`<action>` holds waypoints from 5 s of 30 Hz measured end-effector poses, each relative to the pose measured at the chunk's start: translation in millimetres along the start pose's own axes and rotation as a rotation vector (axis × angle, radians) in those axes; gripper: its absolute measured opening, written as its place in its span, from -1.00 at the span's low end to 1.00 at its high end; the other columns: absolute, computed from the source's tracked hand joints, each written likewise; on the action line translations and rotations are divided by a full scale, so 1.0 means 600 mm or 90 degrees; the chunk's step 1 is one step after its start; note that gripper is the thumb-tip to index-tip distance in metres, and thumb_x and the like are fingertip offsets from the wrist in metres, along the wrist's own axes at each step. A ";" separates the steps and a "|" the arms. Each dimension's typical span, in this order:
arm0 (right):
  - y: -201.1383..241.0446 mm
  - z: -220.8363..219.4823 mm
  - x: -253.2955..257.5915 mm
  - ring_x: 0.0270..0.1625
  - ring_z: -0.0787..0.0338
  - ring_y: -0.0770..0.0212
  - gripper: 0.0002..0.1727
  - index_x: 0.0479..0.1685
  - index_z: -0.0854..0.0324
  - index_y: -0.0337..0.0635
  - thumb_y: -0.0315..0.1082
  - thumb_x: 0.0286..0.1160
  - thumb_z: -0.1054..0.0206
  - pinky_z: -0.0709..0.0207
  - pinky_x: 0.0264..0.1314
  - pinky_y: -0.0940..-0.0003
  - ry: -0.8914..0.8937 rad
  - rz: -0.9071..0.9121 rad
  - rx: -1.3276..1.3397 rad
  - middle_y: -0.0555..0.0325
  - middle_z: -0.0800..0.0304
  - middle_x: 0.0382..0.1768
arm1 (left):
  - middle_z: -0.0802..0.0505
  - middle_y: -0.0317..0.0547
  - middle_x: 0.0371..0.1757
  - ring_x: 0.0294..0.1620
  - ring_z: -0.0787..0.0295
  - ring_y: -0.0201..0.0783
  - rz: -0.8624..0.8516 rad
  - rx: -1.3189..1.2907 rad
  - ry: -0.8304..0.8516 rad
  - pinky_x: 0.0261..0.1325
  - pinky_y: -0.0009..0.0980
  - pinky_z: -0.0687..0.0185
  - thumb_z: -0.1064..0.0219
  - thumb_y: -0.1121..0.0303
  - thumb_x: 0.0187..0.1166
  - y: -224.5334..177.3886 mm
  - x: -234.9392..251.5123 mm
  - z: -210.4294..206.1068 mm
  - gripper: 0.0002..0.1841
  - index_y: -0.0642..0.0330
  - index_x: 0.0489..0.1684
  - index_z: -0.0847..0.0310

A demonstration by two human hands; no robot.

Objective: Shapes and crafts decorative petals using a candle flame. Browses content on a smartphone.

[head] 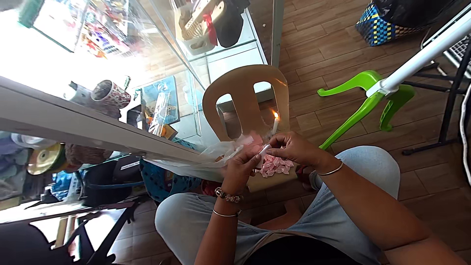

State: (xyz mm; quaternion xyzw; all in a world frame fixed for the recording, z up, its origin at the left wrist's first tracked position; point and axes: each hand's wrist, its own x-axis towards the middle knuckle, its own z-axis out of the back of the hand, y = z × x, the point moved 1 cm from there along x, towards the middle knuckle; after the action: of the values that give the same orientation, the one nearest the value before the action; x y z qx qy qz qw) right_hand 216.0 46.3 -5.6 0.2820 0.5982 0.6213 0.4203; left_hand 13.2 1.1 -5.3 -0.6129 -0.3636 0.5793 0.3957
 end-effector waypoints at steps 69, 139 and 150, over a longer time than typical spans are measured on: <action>-0.028 -0.045 0.000 0.24 -0.68 0.07 -0.82 -0.11 -0.91 -0.04 -0.27 0.55 -0.40 -0.52 0.30 0.10 -0.213 0.495 -0.422 0.11 -0.81 0.08 | -0.87 -0.14 -0.12 -0.21 -0.85 -0.33 -0.140 -0.245 -0.110 -0.08 -0.38 -0.82 -0.29 0.65 0.60 0.013 0.000 -0.024 -0.71 0.24 0.22 -0.64; -0.015 -0.058 -0.003 0.21 -0.63 0.20 -0.87 -0.21 -0.89 -0.15 -0.32 0.48 -0.46 -0.55 0.30 0.31 -0.257 0.397 -0.241 0.02 -0.68 0.15 | -0.90 -0.05 -0.23 -0.25 -0.89 -0.31 -0.089 -0.325 -0.039 -0.10 -0.41 -0.83 -0.11 0.61 0.73 0.010 -0.003 -0.032 -0.79 0.29 -0.14 -0.70; -0.024 -0.068 -0.008 0.24 -0.65 -0.01 -0.82 -0.07 -0.92 -0.07 -0.32 0.49 -0.44 -0.54 0.27 0.10 -0.297 0.433 -0.401 -0.05 -0.72 0.19 | -0.92 -0.07 -0.22 -0.23 -0.90 -0.29 -0.112 -0.243 -0.075 -0.05 -0.36 -0.86 -0.31 0.70 0.55 0.016 0.002 -0.025 -0.86 0.35 -0.12 -0.77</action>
State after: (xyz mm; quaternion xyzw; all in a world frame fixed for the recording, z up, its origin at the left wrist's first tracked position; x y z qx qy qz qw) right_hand 186.0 20.4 -24.1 0.4512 0.1472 0.7933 0.3814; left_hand 28.1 -2.8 -14.5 -0.6079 -0.5411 0.4980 0.2994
